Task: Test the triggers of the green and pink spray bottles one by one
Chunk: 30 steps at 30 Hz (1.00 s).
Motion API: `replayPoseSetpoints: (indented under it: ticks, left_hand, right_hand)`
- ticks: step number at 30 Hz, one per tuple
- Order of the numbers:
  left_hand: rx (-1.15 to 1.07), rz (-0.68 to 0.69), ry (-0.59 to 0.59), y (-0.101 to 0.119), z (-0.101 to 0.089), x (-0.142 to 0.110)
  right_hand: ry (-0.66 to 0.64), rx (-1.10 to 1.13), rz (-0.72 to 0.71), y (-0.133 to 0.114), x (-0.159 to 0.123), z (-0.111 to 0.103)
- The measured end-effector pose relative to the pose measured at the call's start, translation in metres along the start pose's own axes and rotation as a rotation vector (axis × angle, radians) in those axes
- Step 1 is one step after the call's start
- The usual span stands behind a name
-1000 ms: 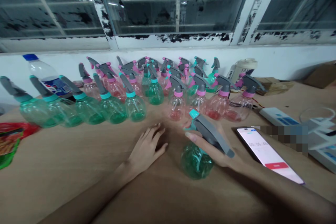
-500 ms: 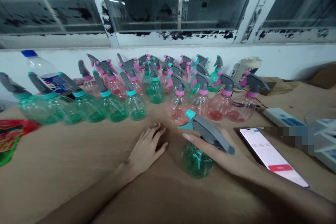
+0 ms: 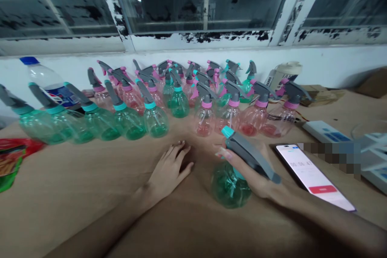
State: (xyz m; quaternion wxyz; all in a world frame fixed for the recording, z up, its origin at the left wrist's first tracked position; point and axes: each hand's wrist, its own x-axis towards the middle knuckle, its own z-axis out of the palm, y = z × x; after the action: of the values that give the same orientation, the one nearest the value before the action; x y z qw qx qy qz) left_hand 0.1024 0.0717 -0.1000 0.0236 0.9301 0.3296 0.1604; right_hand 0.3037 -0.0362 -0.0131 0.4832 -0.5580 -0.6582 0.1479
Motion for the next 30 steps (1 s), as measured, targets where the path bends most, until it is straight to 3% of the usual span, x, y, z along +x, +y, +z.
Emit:
replayPoseSetpoints:
  ticks: [7,21,30]
  left_hand:
    - [0.005,-0.006,-0.002,0.0006,-0.0003,0.0001]
    - [0.039,0.029,0.033,-0.0039,0.0052,0.0003]
    - [0.032,0.035,0.037,-0.0033,0.0052,0.0002]
  right_hand:
    - [-0.049,0.074,0.025,-0.0008,0.0005,-0.0017]
    - [0.013,0.067,-0.045,0.0005,-0.0003,0.003]
    - [-0.029,0.132,0.012,0.0016,0.0009,0.0031]
